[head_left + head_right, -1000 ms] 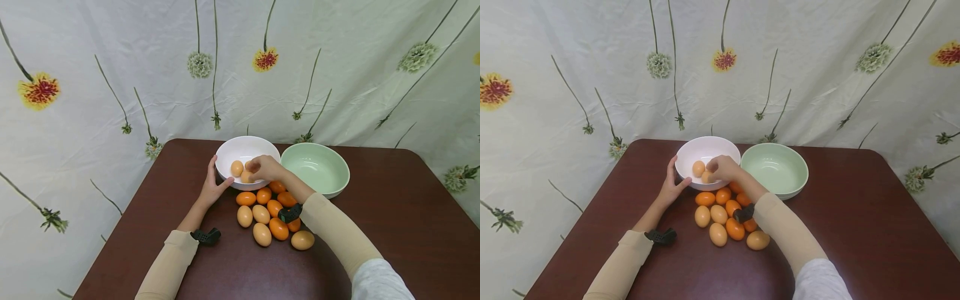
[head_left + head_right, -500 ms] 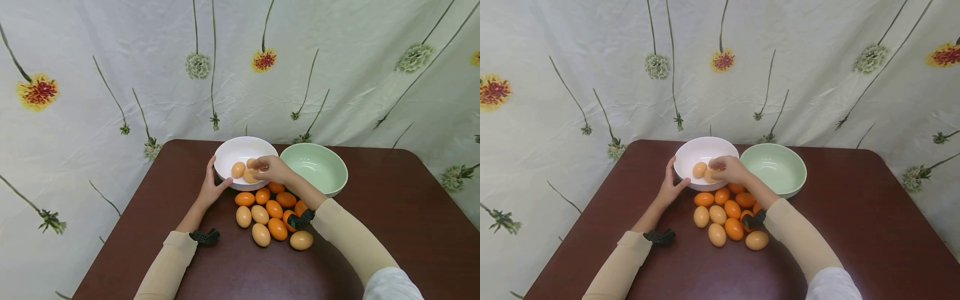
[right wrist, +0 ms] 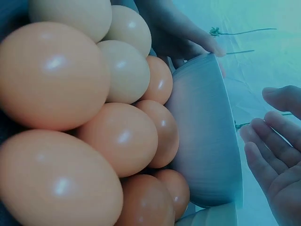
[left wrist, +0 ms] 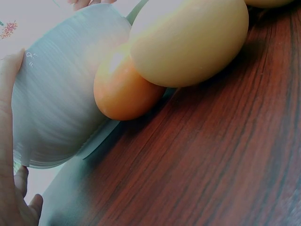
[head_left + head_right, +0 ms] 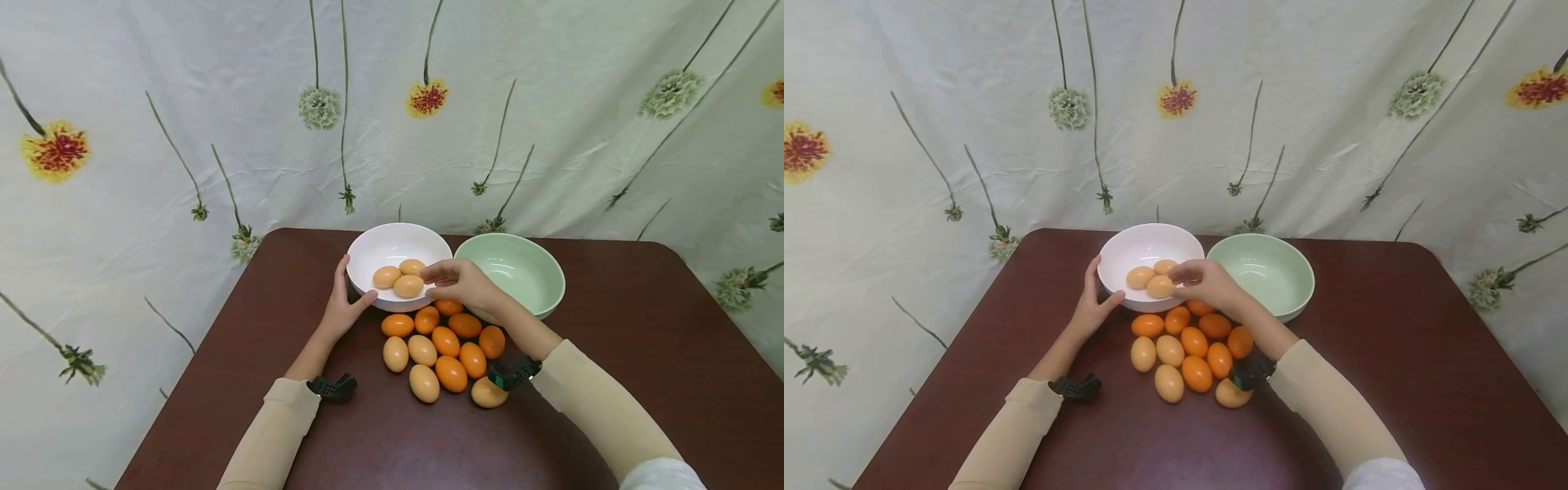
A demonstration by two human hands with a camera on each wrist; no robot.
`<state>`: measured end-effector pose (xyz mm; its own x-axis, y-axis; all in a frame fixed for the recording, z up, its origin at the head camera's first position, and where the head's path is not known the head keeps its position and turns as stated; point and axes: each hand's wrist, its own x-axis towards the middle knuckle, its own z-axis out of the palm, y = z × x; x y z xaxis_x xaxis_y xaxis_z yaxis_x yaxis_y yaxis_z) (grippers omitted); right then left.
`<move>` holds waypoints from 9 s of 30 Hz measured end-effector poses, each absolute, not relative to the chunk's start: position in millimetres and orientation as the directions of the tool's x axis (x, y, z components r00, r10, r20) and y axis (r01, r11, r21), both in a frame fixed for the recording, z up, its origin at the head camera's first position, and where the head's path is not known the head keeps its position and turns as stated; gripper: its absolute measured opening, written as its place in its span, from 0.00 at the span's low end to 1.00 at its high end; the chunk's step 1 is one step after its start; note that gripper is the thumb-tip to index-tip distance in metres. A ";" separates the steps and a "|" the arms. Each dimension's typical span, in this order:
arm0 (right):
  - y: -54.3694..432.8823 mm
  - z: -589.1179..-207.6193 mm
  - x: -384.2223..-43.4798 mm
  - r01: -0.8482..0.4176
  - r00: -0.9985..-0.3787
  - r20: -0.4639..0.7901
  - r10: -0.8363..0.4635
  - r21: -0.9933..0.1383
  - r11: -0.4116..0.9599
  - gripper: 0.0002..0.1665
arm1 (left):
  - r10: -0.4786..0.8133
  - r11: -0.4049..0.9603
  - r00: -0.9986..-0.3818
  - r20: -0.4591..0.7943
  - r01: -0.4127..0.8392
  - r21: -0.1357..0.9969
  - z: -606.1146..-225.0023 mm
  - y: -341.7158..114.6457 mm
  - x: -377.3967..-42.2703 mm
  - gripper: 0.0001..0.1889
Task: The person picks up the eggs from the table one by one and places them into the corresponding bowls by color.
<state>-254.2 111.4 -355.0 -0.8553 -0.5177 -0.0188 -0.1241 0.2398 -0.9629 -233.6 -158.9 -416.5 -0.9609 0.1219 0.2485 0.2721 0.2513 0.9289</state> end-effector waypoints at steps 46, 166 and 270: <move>207.5 -401.1 -184.6 -0.194 -0.608 0.133 -0.783 -0.981 -0.017 0.23 | 0.125 0.245 -0.960 0.249 0.273 0.930 -416.3 -157.0 -234.4 0.48; 115.7 -338.3 -265.0 -0.215 -0.704 -0.018 -0.710 -0.947 0.237 0.24 | 0.125 0.225 -0.949 0.290 0.312 0.923 -436.2 -166.6 -247.1 0.52; 88.0 -358.8 -250.2 -0.308 -0.843 0.122 -0.523 -0.908 0.285 0.19 | 0.120 0.256 -0.961 0.251 0.274 0.927 -415.2 -161.2 -231.1 0.48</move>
<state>-250.2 88.0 -358.8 -0.8433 -0.5235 0.1216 -0.3079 0.2853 -0.9076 -231.1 -161.2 -415.2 -0.9606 0.1204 0.2506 0.2739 0.2562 0.9270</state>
